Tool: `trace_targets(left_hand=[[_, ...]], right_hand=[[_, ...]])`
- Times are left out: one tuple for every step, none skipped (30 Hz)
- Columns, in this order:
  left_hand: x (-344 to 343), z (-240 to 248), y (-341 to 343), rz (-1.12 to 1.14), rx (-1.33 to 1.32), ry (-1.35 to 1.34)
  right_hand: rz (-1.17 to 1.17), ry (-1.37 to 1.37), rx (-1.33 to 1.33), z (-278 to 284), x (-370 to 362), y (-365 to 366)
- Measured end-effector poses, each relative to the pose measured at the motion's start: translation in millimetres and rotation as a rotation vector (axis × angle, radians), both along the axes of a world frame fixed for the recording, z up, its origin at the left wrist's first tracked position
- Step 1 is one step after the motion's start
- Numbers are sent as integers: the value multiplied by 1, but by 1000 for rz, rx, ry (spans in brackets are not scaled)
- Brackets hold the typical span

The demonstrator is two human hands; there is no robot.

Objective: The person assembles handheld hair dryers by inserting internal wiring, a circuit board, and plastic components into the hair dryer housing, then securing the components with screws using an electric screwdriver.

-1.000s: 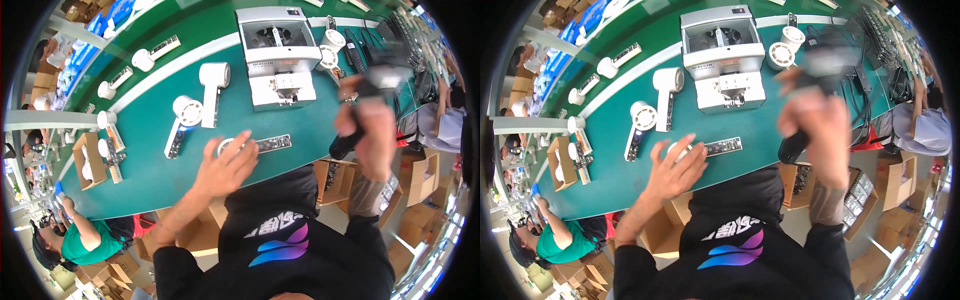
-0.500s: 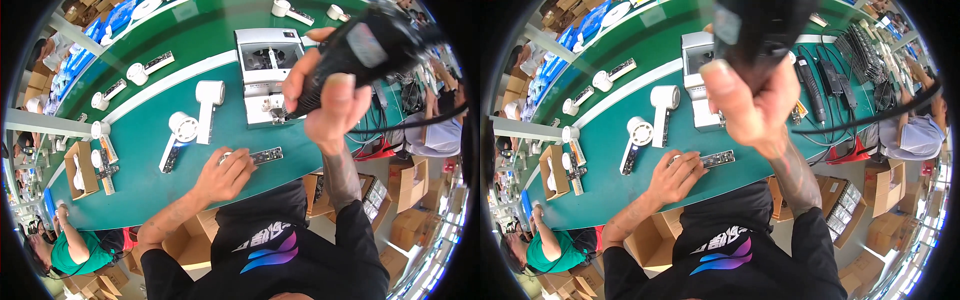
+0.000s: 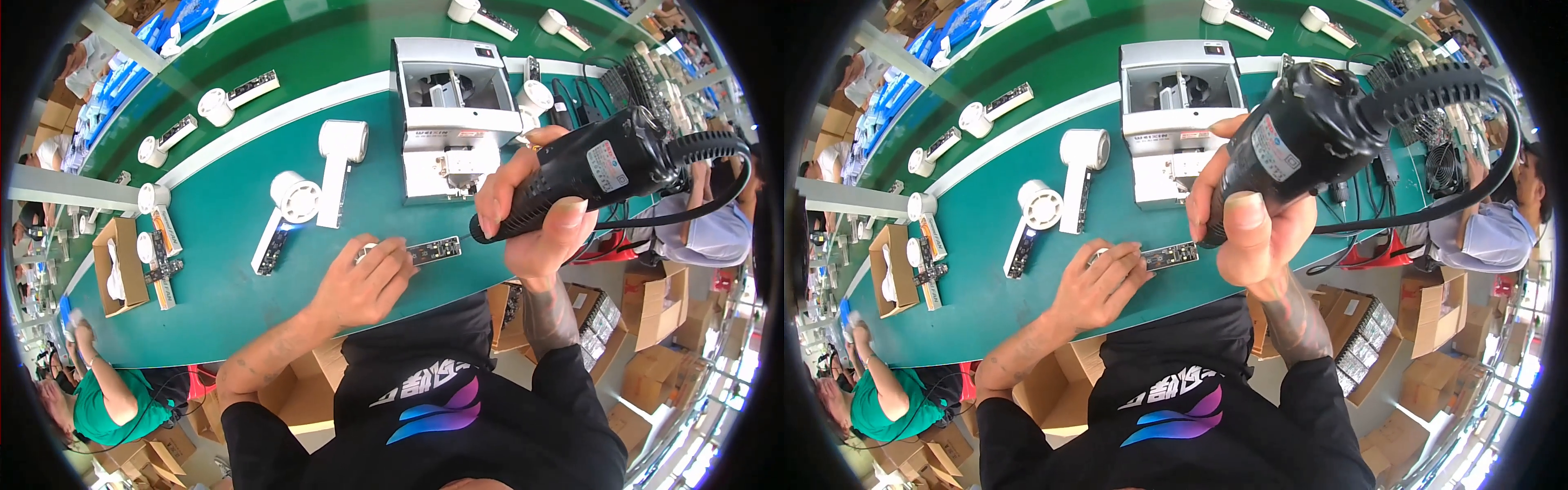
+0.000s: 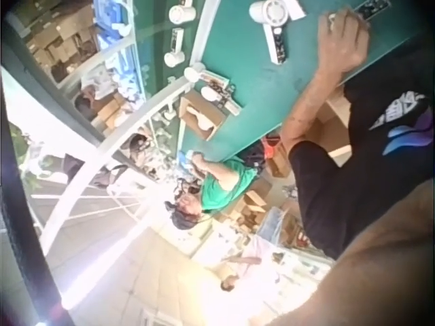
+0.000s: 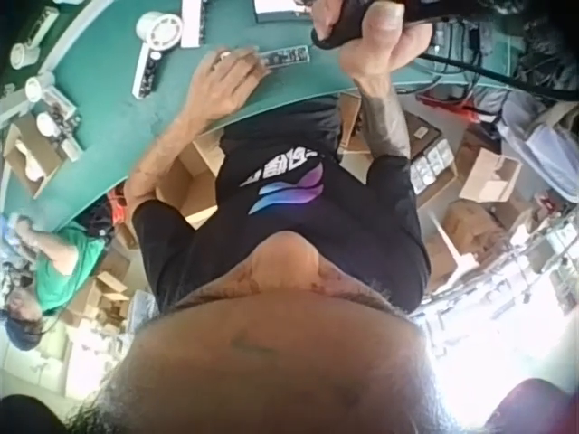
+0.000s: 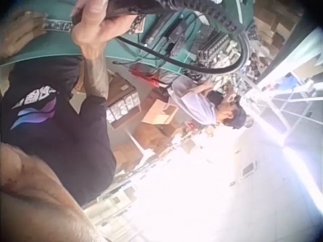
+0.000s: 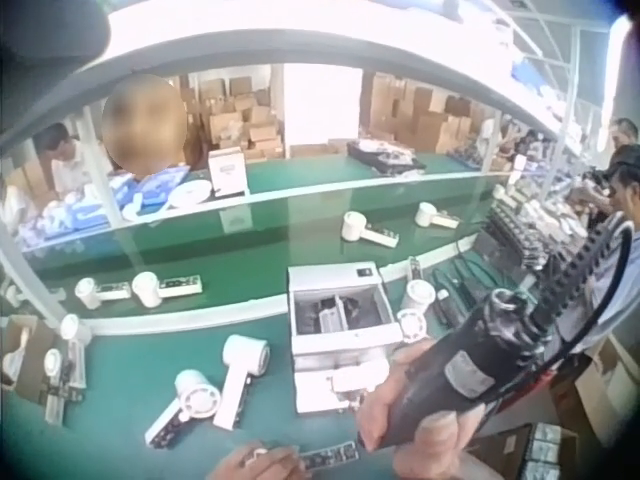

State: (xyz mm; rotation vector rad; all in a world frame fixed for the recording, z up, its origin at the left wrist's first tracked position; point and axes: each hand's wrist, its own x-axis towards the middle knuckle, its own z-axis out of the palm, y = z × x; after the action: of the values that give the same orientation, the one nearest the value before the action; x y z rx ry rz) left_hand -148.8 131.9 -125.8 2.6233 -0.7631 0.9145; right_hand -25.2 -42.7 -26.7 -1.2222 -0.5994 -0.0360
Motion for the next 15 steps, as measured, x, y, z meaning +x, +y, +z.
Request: trace_targets(left_hand=[[1,0,0,-3,-7,-2],[1,0,0,-6,-13,-4],[0,0,0,-7,-14,-1],[-1,0,0,-9,-11,9],[-1,0,0,-11,-8,18],[-1,0,0,-9,-8,19],[-1,0,0,-9,-2,19],[-1,0,0,-8,3,19],[-1,1,0,-6,2,20],[-1,1,-1,-2,7,15],[-2,0,-2,3,13,11],[-2,-1,-2,5,10,13],[-1,-2,-2,8,11,4],[0,-3,-2,11,12,-4],[0,-3,-3,12,9,-1]], right_hand=[[-2,4,-2,-1,0,0],[-1,2,-1,-4,2,-1],[-1,1,0,-6,3,-1],[0,2,-1,-8,3,-1],[-4,11,-4,-11,4,0],[-8,19,-8,-12,4,1],[-6,20,-9,-13,4,1],[-4,23,-11,-13,4,0],[-2,26,-12,-13,3,-1],[-1,27,-15,-14,3,-2],[2,31,-4,-15,2,-2],[4,35,8,-16,1,-3],[5,37,5,-17,1,-5],[58,31,21,-19,1,-7],[110,26,37,-20,1,-10]])
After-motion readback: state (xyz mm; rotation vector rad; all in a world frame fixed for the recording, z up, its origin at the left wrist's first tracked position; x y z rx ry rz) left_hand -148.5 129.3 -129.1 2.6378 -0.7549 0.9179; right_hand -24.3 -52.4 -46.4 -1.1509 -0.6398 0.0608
